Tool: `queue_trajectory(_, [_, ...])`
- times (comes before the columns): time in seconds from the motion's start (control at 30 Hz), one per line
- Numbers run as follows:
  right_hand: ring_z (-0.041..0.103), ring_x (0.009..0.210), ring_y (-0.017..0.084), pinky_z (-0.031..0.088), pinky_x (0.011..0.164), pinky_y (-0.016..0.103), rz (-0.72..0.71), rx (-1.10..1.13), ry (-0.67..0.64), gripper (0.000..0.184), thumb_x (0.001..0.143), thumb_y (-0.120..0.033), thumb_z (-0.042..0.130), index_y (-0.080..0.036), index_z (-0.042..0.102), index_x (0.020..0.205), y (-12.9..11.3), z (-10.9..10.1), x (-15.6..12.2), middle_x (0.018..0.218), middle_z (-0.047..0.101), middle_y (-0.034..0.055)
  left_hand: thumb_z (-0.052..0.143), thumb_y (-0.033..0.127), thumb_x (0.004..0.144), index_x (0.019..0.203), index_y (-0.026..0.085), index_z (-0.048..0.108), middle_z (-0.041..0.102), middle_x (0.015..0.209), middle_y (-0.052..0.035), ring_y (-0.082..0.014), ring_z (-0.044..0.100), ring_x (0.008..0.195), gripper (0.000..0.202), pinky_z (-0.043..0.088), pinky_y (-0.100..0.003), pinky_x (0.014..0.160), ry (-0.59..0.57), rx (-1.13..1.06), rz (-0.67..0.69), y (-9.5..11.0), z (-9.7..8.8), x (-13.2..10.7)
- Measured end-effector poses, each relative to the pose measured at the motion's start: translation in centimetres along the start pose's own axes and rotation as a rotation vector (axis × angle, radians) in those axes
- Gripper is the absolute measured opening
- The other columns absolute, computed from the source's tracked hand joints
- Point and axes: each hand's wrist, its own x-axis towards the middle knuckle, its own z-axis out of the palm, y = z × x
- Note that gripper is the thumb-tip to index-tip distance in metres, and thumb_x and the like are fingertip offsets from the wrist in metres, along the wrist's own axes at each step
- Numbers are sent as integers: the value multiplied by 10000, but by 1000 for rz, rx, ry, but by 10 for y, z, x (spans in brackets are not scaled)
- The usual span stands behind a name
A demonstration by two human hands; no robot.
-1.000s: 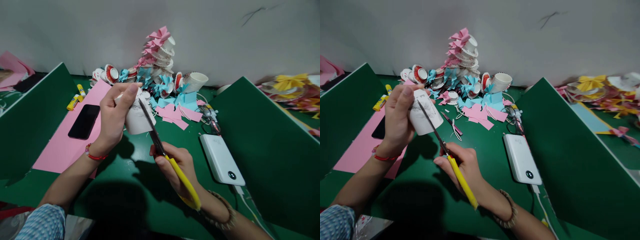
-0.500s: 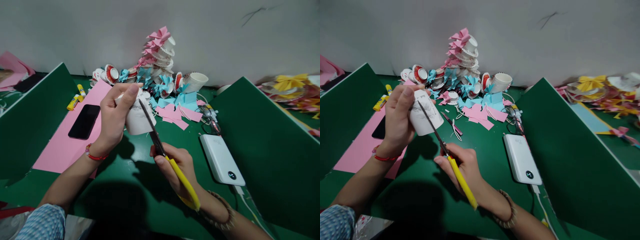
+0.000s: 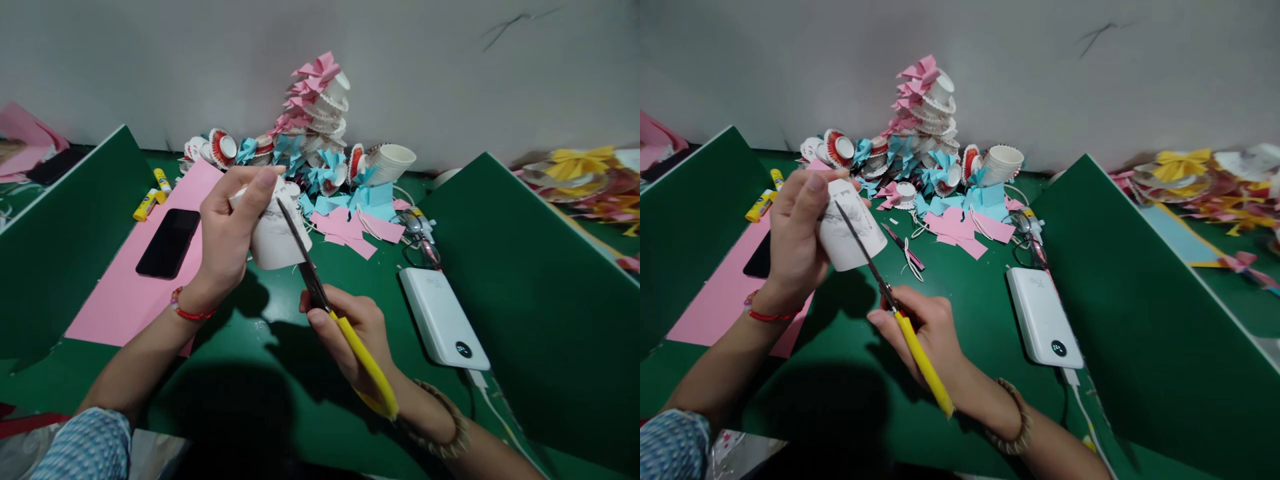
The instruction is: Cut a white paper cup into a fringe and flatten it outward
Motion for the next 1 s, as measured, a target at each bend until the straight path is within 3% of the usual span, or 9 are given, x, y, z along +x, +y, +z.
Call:
queue_trajectory(0.2, [262, 422, 65, 235, 405, 211, -18, 20, -1, 332, 880, -417, 526, -177, 509, 651, 2, 1, -1, 490, 315, -71, 664, 447, 779, 805, 269, 721, 657, 867, -7, -179, 633, 922, 188, 496, -335, 882, -9, -19, -5, 0, 0, 0])
queue_trajectory(0.3, [286, 437, 75, 246, 419, 219, -7, 7, -41, 373, 892, -497, 495, -178, 523, 700, 3, -2, -1, 508, 338, -65, 677, 441, 769, 796, 251, 715, 653, 856, -13, -173, 633, 880, 196, 509, -314, 811, 0, -21, 1, 1, -1, 2])
queue_trajectory(0.43, [373, 538, 116, 332, 490, 247, 2, 50, -224, 600, 807, -743, 420, -177, 529, 972, 0, -10, 1, 644, 435, -28, 678, 421, 773, 791, 231, 700, 634, 769, -16, -140, 621, 681, 192, 500, -273, 615, -23, -69, 29, 6, -5, 7])
queue_trajectory(0.53, [461, 722, 163, 421, 648, 292, 26, 56, -336, 753, 720, -838, 391, -188, 457, 1094, -3, -15, 2, 864, 509, 39, 670, 395, 785, 787, 211, 695, 610, 735, -21, -140, 618, 613, 187, 499, -270, 549, -73, -134, 54, 11, -8, 11])
queue_trajectory(0.6, [464, 789, 181, 423, 697, 312, 37, 61, -357, 740, 731, -838, 368, -196, 440, 1093, -2, -17, 1, 936, 498, 58, 659, 385, 795, 782, 208, 688, 616, 751, -23, -143, 631, 625, 180, 511, -265, 553, -58, -140, 50, 15, -9, 13])
queue_trajectory(0.73, [404, 731, 167, 377, 613, 299, 27, 128, -363, 683, 768, -817, 349, -208, 452, 1061, 1, -18, 1, 878, 445, 33, 619, 372, 832, 815, 196, 666, 643, 774, -13, -133, 654, 671, 183, 533, -244, 600, -86, -164, 36, 17, -8, 12])
queue_trajectory(1.0, [392, 716, 162, 351, 596, 296, 8, 164, -315, 637, 775, -799, 383, -219, 452, 1029, -1, -18, 2, 852, 450, 22, 626, 324, 836, 847, 180, 663, 687, 805, -19, -137, 678, 658, 149, 538, -243, 581, -145, -228, 45, 11, -4, 8])
